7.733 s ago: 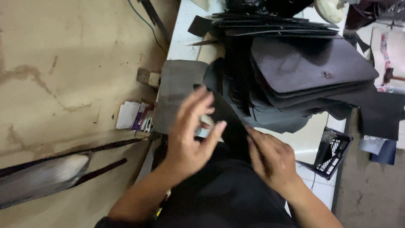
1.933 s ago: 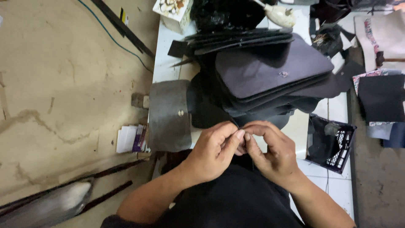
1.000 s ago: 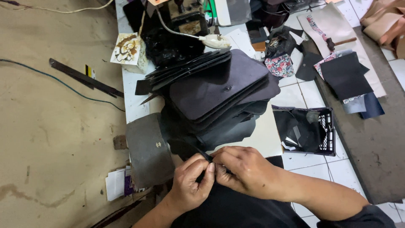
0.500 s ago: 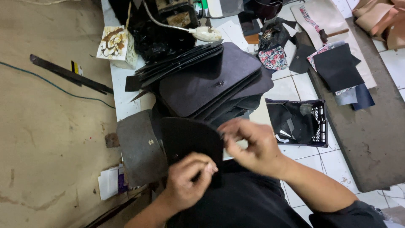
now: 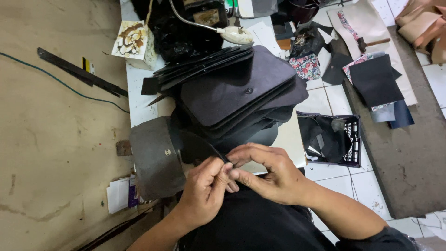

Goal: The person is peeling off the protective backing from pre-cut leather pieces at a workshop table.

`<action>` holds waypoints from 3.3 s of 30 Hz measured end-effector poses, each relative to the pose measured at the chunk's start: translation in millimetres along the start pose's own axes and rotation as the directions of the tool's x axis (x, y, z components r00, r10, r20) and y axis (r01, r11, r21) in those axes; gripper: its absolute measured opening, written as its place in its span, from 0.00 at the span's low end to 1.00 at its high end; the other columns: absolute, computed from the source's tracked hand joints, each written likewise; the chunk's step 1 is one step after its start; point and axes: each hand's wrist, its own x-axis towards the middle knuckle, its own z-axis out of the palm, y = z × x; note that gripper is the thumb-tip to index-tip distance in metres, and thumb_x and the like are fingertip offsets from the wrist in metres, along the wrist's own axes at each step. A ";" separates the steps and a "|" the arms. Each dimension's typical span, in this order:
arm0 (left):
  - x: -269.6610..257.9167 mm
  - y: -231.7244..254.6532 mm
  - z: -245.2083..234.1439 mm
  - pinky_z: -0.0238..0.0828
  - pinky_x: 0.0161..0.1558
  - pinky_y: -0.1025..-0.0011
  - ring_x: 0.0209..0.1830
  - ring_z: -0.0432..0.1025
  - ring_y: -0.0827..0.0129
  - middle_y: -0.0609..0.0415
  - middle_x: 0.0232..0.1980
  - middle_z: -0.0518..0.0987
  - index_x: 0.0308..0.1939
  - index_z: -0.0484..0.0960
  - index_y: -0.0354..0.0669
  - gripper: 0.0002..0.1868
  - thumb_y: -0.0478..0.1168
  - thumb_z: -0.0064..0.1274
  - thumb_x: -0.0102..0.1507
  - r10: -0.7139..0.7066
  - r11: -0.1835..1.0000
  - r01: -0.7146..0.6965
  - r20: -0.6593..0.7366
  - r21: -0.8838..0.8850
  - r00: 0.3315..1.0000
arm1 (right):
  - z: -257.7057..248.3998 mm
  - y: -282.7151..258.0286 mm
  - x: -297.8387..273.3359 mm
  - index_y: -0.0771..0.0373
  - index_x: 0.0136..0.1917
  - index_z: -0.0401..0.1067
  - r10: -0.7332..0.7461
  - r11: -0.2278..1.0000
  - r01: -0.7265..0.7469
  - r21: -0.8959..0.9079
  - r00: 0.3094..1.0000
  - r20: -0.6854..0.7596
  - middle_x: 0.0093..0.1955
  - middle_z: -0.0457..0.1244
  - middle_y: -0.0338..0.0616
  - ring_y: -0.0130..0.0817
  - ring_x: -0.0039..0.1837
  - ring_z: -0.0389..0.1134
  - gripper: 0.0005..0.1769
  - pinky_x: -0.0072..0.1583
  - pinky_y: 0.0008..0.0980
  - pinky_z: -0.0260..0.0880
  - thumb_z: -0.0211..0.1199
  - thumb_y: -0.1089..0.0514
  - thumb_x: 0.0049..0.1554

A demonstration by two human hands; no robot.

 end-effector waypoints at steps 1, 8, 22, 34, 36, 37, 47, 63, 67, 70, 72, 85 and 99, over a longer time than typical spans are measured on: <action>-0.7 -1.0 0.2 0.79 0.26 0.76 0.22 0.77 0.69 0.49 0.27 0.74 0.28 0.70 0.39 0.17 0.38 0.39 0.73 0.034 0.999 -0.034 0.016 -0.018 0.999 | -1.6 -0.3 -0.4 0.66 0.56 0.73 0.034 0.999 -0.035 0.037 0.999 0.032 0.52 0.69 0.48 0.33 0.49 0.72 0.15 0.55 0.29 0.75 0.64 0.54 0.61; 0.8 0.3 -2.2 0.81 0.30 0.76 0.27 0.77 0.70 0.51 0.29 0.78 0.35 0.74 0.38 0.16 0.40 0.36 0.73 0.087 0.996 -0.089 0.076 0.023 0.993 | -2.1 6.5 -2.5 0.64 0.51 0.74 0.038 0.995 -0.041 0.091 0.999 0.034 0.50 0.71 0.52 0.41 0.54 0.76 0.09 0.57 0.33 0.75 0.61 0.55 0.62; 6.5 -3.5 19.4 0.74 0.25 0.68 0.22 0.76 0.56 0.50 0.24 0.76 0.26 0.79 0.39 0.16 0.33 0.46 0.69 0.296 0.949 -0.312 -0.215 -0.044 0.931 | 19.3 24.8 -19.8 0.71 0.44 0.74 0.168 0.976 -0.122 0.182 0.949 -0.268 0.43 0.69 0.54 0.39 0.42 0.71 0.04 0.49 0.35 0.72 0.62 0.67 0.61; 10.8 0.7 5.7 0.60 0.19 0.61 0.20 0.66 0.40 0.46 0.21 0.63 0.22 0.66 0.39 0.18 0.35 0.45 0.69 0.325 0.941 -0.332 -0.102 -0.070 0.940 | 11.7 7.9 -3.7 0.72 0.59 0.76 0.091 0.995 -0.093 -0.025 0.994 -0.067 0.46 0.73 0.55 0.48 0.43 0.76 0.19 0.50 0.44 0.76 0.66 0.61 0.56; 7.3 -4.0 6.1 0.62 0.21 0.64 0.19 0.66 0.46 0.50 0.21 0.64 0.23 0.69 0.41 0.18 0.36 0.43 0.70 0.328 0.936 -0.340 -0.119 -0.091 0.937 | 13.2 4.0 -3.8 0.69 0.56 0.78 0.072 0.994 -0.079 -0.078 0.994 -0.087 0.44 0.73 0.52 0.48 0.42 0.77 0.14 0.47 0.42 0.76 0.63 0.62 0.58; 5.1 -7.0 3.7 0.64 0.23 0.66 0.18 0.66 0.53 0.53 0.20 0.64 0.24 0.71 0.42 0.19 0.38 0.41 0.71 0.330 0.933 -0.345 -0.138 -0.105 0.934 | 15.7 3.3 -0.7 0.66 0.54 0.80 0.048 0.990 -0.061 -0.125 0.993 -0.106 0.41 0.74 0.49 0.49 0.41 0.78 0.12 0.45 0.40 0.77 0.60 0.63 0.60; -0.4 8.1 5.5 0.51 0.31 0.59 0.25 0.57 0.60 0.52 0.25 0.57 0.27 0.58 0.37 0.20 0.39 0.39 0.74 0.352 0.934 -0.356 -0.071 -0.040 0.933 | 6.4 16.2 -35.4 0.68 0.54 0.77 0.115 0.927 -0.197 -0.320 0.959 -0.257 0.49 0.71 0.46 0.29 0.48 0.72 0.11 0.52 0.24 0.67 0.54 0.63 0.68; 9.4 40.4 -33.1 0.65 0.28 0.65 0.23 0.73 0.64 0.55 0.25 0.75 0.25 0.68 0.44 0.20 0.54 0.55 0.60 0.020 0.979 0.004 -0.112 0.205 0.994 | -2.9 2.3 -19.0 0.68 0.51 0.75 -0.083 0.849 -0.056 -0.525 0.968 -0.237 0.39 0.67 0.43 0.30 0.34 0.62 0.08 0.41 0.28 0.60 0.56 0.63 0.66; 16.7 37.3 -32.1 0.56 0.29 0.62 0.21 0.63 0.63 0.54 0.23 0.67 0.26 0.63 0.44 0.20 0.46 0.48 0.70 0.068 0.975 -0.049 -0.078 0.215 0.995 | -0.5 -10.0 -10.6 0.74 0.50 0.72 -0.189 0.869 0.122 -0.479 0.977 -0.095 0.44 0.69 0.53 0.43 0.43 0.72 0.08 0.48 0.32 0.70 0.54 0.66 0.63; 14.6 20.3 -29.2 0.52 0.30 0.59 0.21 0.59 0.60 0.54 0.23 0.64 0.26 0.59 0.44 0.20 0.41 0.49 0.69 0.060 0.967 -0.050 -0.032 0.248 0.998 | -6.5 -1.2 -16.4 0.67 0.48 0.75 -0.041 0.886 -0.040 -0.461 0.985 -0.165 0.41 0.69 0.41 0.27 0.33 0.64 0.08 0.39 0.25 0.61 0.57 0.62 0.64; 16.0 21.7 -31.4 0.52 0.31 0.60 0.23 0.59 0.62 0.55 0.24 0.64 0.26 0.60 0.44 0.19 0.41 0.47 0.69 0.072 0.974 -0.067 -0.017 0.218 0.997 | -5.8 -10.2 -9.0 0.69 0.51 0.75 -0.034 0.925 -0.020 -0.379 0.990 -0.135 0.46 0.71 0.45 0.31 0.42 0.69 0.08 0.47 0.26 0.68 0.59 0.62 0.62; 5.6 26.2 4.9 0.70 0.32 0.48 0.36 0.77 0.40 0.37 0.37 0.82 0.39 0.81 0.35 0.24 0.56 0.50 0.66 0.155 0.898 -0.093 -0.112 0.429 0.981 | 10.4 38.2 -33.8 0.57 0.59 0.77 -0.003 0.898 -0.006 -0.439 1.000 -0.020 0.31 0.58 0.40 0.36 0.29 0.55 0.14 0.36 0.37 0.56 0.60 0.54 0.61; 7.5 12.5 -28.4 0.77 0.30 0.61 0.30 0.81 0.53 0.34 0.30 0.83 0.35 0.82 0.28 0.17 0.39 0.46 0.71 0.168 0.979 -0.175 -0.072 -0.100 0.983 | 0.3 -3.1 11.5 0.67 0.36 0.73 0.238 0.959 -0.255 -0.121 0.961 -0.138 0.25 0.66 0.50 0.40 0.27 0.68 0.11 0.26 0.32 0.65 0.69 0.59 0.56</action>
